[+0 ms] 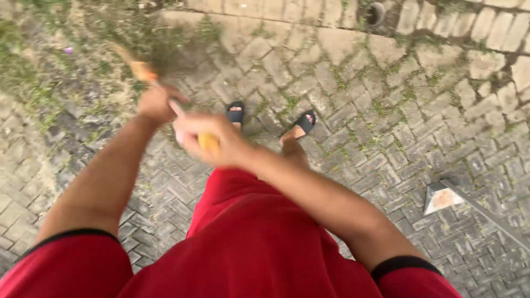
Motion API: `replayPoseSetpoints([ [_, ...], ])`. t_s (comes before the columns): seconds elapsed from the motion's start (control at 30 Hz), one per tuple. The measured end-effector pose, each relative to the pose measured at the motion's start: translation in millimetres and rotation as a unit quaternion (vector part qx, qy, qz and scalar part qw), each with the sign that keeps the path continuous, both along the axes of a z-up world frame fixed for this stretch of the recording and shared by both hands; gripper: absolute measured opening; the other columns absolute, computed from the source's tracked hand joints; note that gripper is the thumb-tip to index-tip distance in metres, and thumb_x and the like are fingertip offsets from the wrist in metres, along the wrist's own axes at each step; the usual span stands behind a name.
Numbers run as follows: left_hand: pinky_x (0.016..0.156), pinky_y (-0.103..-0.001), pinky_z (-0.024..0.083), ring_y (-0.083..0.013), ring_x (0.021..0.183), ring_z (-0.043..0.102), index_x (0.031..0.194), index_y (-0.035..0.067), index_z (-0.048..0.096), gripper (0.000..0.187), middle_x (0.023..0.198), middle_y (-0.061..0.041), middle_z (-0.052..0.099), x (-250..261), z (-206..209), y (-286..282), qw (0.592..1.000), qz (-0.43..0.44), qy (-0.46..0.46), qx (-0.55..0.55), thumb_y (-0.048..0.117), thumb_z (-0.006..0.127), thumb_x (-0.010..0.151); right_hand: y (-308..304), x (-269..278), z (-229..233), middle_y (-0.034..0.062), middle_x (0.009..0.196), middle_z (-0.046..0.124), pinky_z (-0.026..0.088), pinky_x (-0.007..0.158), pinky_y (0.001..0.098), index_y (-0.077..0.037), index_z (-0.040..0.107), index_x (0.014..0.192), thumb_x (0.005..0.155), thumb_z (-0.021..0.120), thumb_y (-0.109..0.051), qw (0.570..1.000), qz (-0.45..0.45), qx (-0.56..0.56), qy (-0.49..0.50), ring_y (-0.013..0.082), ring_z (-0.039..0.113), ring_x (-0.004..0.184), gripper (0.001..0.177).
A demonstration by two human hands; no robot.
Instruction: Sweeping a paved driveway and lawn edge using a broom to collect debris
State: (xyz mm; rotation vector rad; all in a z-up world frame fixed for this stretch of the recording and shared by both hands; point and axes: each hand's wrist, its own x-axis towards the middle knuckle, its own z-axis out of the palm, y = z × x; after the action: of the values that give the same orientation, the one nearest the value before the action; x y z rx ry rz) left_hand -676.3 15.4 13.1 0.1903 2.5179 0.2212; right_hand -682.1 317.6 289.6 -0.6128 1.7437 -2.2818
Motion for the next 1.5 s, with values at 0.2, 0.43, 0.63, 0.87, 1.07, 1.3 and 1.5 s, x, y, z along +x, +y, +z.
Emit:
replayPoseSetpoints([
  [0.2,0.08,-0.038,0.059,-0.021,0.078,0.076,0.091,0.033,0.079,0.017,0.075,0.002,0.074,-14.8,31.9,-59.1,0.967,-0.18,0.179,-0.035,0.044,0.07,0.082,-26.6,0.1,10.4,0.0121,0.089,0.076,0.058,0.088,0.0426,-0.003,0.072,0.092,0.106,0.054,-0.014,0.994,-0.07,0.019,-0.08,0.0218,0.072,0.095,0.025],
  [0.43,0.074,-0.048,0.058,-0.0316,0.071,0.071,0.081,0.027,0.075,0.012,0.073,0.0,0.07,-19.7,69.9,150.3,0.909,-0.206,0.259,0.254,0.036,0.071,0.073,44.2,75.6,85.6,0.0117,0.093,0.069,0.06,0.103,0.0481,-0.004,0.065,0.092,0.11,0.052,-0.02,0.964,-0.152,0.205,-0.073,0.0363,0.072,0.114,0.027],
  [0.63,0.087,-0.04,0.057,-0.014,0.075,0.071,0.076,0.024,0.074,0.024,0.072,0.004,0.071,20.7,163.8,296.0,0.862,-0.18,0.044,0.472,0.001,0.076,0.076,60.3,141.4,175.8,0.0154,0.083,0.065,0.06,0.096,0.051,0.001,0.053,0.076,0.109,0.041,-0.019,0.884,-0.227,0.408,0.028,0.0387,0.072,0.095,0.041],
  [0.87,0.078,-0.035,0.058,-0.011,0.07,0.067,0.071,0.021,0.061,0.021,0.071,0.004,0.064,90.8,148.0,327.5,0.858,-0.162,-0.021,0.486,0.013,0.071,0.089,70.8,190.7,163.4,0.0183,0.074,0.064,0.061,0.088,0.0494,0.002,0.049,0.066,0.103,0.046,-0.008,0.889,-0.193,0.408,0.079,0.0393,0.072,0.083,0.038],
  [1.07,0.057,-0.055,0.052,-0.0321,0.079,0.074,0.085,0.03,0.077,0.013,0.079,0.0,0.074,140.4,130.4,301.1,0.885,-0.178,0.105,0.418,0.027,0.073,0.073,70.7,238.5,172.3,0.017,0.074,0.058,0.059,0.091,0.0504,0.003,0.046,0.07,0.108,0.039,-0.003,0.893,-0.227,0.386,0.045,0.0408,0.071,0.087,0.04],
  [1.3,0.086,-0.048,0.05,-0.0256,0.102,0.065,0.109,0.031,0.067,0.03,0.106,0.003,0.065,150.6,19.9,191.1,0.823,-0.147,0.206,0.508,0.034,0.077,0.081,-23.7,248.6,117.5,0.01,0.108,0.074,0.054,0.111,0.0475,-0.01,0.065,0.094,0.103,0.056,-0.007,0.905,-0.093,0.41,0.061,0.0411,0.07,0.124,0.013],
  [1.5,0.077,-0.035,0.057,-0.0139,0.081,0.069,0.081,0.03,0.062,0.032,0.079,0.007,0.062,194.0,-97.2,-132.6,0.877,-0.127,0.354,0.3,0.056,0.067,0.099,-223.4,238.5,5.8,0.0135,0.103,0.078,0.056,0.092,0.0538,-0.003,0.071,0.092,0.096,0.063,-0.01,0.978,-0.023,0.201,0.039,0.0444,0.071,0.109,0.012],
])
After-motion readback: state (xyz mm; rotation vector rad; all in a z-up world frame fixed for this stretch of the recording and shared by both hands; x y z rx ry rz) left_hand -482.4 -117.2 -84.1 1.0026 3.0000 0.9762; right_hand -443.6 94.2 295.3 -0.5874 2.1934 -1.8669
